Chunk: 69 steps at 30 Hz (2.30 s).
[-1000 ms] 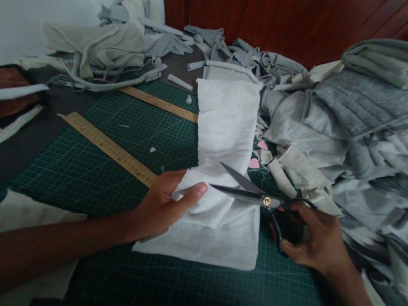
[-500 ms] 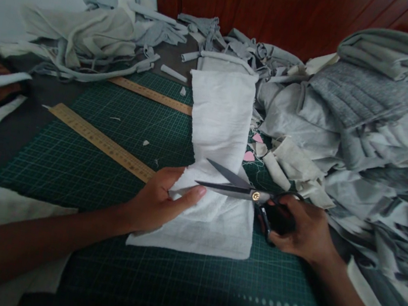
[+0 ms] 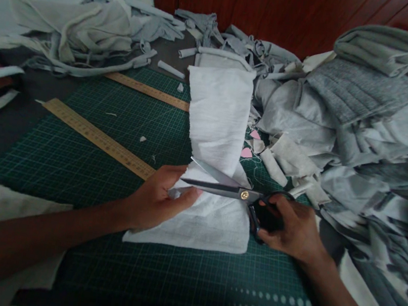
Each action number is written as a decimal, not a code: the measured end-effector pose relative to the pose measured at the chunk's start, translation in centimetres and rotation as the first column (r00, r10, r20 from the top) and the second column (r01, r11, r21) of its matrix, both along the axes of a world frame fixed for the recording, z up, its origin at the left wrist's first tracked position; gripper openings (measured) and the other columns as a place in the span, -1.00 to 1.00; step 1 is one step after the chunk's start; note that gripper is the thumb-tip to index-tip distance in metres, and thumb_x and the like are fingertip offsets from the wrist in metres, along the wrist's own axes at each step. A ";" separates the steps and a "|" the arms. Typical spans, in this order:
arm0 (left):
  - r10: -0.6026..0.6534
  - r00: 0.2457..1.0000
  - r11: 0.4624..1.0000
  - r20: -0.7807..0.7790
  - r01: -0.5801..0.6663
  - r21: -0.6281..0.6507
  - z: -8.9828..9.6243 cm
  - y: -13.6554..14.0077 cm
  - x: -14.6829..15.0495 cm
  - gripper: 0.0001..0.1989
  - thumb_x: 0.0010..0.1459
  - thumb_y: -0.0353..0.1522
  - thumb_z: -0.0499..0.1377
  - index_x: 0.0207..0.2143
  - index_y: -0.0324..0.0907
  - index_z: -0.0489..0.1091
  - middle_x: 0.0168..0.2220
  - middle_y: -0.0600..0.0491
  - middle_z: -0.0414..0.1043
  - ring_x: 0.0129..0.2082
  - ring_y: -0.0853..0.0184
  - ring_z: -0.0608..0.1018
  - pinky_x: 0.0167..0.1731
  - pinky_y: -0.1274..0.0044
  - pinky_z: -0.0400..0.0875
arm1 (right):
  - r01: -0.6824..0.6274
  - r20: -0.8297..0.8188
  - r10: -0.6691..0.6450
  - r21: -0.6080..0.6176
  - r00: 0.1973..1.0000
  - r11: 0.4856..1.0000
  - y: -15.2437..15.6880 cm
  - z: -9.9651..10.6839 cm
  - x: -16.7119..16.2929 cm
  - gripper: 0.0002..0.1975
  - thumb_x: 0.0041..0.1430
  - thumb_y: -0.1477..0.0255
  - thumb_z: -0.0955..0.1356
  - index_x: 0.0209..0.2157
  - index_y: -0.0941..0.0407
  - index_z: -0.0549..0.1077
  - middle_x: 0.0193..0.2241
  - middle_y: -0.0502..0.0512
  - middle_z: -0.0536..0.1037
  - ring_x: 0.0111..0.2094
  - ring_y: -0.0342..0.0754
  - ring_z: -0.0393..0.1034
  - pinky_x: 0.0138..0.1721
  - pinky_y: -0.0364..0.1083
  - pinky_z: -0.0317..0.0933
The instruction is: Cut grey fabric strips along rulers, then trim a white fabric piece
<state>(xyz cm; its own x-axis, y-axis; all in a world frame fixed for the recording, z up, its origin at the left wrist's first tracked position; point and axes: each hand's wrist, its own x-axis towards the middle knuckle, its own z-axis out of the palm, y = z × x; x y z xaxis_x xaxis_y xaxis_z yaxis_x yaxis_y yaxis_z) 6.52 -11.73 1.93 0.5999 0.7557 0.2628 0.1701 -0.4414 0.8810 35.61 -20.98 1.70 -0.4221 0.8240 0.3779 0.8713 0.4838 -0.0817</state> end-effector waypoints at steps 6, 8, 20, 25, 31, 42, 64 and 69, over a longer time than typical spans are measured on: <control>-0.006 1.000 1.000 0.020 0.006 0.010 -0.4 0.2 0.0 -0.83 0.19 -0.42 0.09 -0.47 -0.17 0.37 -0.56 0.19 0.36 -0.60 0.46 0.33 -0.57 0.63 0.25 | -0.011 0.027 0.011 0.014 1.000 1.000 -0.1 0.3 0.0 -0.85 0.25 0.30 0.27 -0.25 0.10 0.29 -0.57 -0.06 0.44 -0.62 -0.13 0.36 -0.58 -0.17 0.17; -0.012 0.999 1.000 0.047 0.011 0.019 -0.5 0.2 0.0 -0.83 0.19 -0.45 0.11 -0.48 -0.19 0.36 -0.56 0.19 0.35 -0.59 0.48 0.35 -0.57 0.65 0.25 | -0.015 0.027 0.015 0.008 1.000 1.000 -0.2 0.4 0.0 -0.84 0.29 0.29 0.27 -0.25 0.10 0.29 -0.58 -0.06 0.43 -0.62 -0.14 0.36 -0.58 -0.17 0.16; -0.019 0.994 0.997 0.107 0.011 0.076 -0.7 0.2 0.1 -0.79 0.21 -0.48 0.12 -0.51 -0.22 0.34 -0.60 0.23 0.27 -0.61 0.53 0.32 -0.60 0.71 0.22 | -0.012 0.034 0.013 -0.007 0.999 1.000 -0.3 0.3 0.0 -0.74 0.38 0.20 0.24 -0.25 0.12 0.30 -0.59 -0.08 0.39 -0.63 -0.16 0.31 -0.58 -0.18 0.09; 0.006 0.997 0.998 0.080 -0.011 0.055 -0.6 0.2 0.0 -0.78 0.21 -0.44 0.12 -0.53 -0.19 0.32 -0.62 0.22 0.26 -0.62 0.49 0.31 -0.61 0.66 0.20 | -0.020 0.074 0.020 0.005 0.997 1.000 -0.6 0.6 0.0 -0.66 0.41 0.14 0.20 -0.27 0.12 0.31 -0.60 -0.07 0.40 -0.63 -0.15 0.31 -0.57 -0.15 0.07; 0.002 0.997 0.999 0.079 -0.006 0.052 -0.7 0.3 0.0 -0.80 0.22 -0.45 0.12 -0.49 -0.19 0.35 -0.59 0.23 0.29 -0.60 0.51 0.32 -0.59 0.66 0.21 | -0.040 0.071 0.039 0.012 0.997 0.999 -0.5 0.7 0.1 -0.65 0.42 0.13 0.19 -0.28 0.12 0.31 -0.61 -0.08 0.40 -0.65 -0.16 0.28 -0.58 -0.15 0.04; -0.003 0.992 0.997 0.123 -0.006 0.077 -0.8 0.2 0.1 -0.72 0.21 -0.51 0.14 -0.57 -0.20 0.26 -0.59 0.24 0.22 -0.62 0.55 0.29 -0.62 0.68 0.16 | -0.030 0.006 0.030 -0.024 1.000 0.999 -0.5 0.3 0.3 -0.85 0.31 0.31 0.29 -0.28 0.10 0.34 -0.59 -0.06 0.45 -0.64 -0.14 0.29 -0.59 -0.14 0.05; -0.049 0.969 0.984 0.244 0.006 0.177 -0.8 0.5 0.0 -0.79 0.14 -0.55 0.17 -0.53 -0.20 0.31 -0.60 0.28 0.20 -0.66 0.59 0.23 -0.65 0.70 0.09 | 0.024 -0.091 -0.025 -0.012 0.996 1.000 -0.2 -0.1 1.1 -0.80 -0.02 0.42 0.37 -0.30 0.07 0.32 -0.62 -0.13 0.41 -0.66 -0.18 0.31 -0.59 -0.19 0.16; -0.051 0.976 0.984 0.214 0.012 0.179 -0.7 0.6 -0.3 -0.81 0.13 -0.55 0.17 -0.52 -0.20 0.37 -0.61 0.26 0.25 -0.65 0.57 0.27 -0.65 0.68 0.11 | 0.001 -0.046 -0.001 -0.004 0.999 1.000 -0.1 0.4 0.5 -0.91 0.09 0.40 0.31 -0.33 0.08 0.33 -0.62 -0.09 0.43 -0.65 -0.15 0.33 -0.58 -0.17 0.16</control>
<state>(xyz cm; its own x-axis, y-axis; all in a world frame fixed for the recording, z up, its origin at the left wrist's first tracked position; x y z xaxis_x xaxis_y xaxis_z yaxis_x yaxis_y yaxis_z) 6.26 -11.13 1.21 0.5370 0.6677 0.5155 -0.0327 -0.5941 0.8037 36.15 -21.04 2.07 -0.4034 0.8261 0.3934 0.8673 0.4823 -0.1232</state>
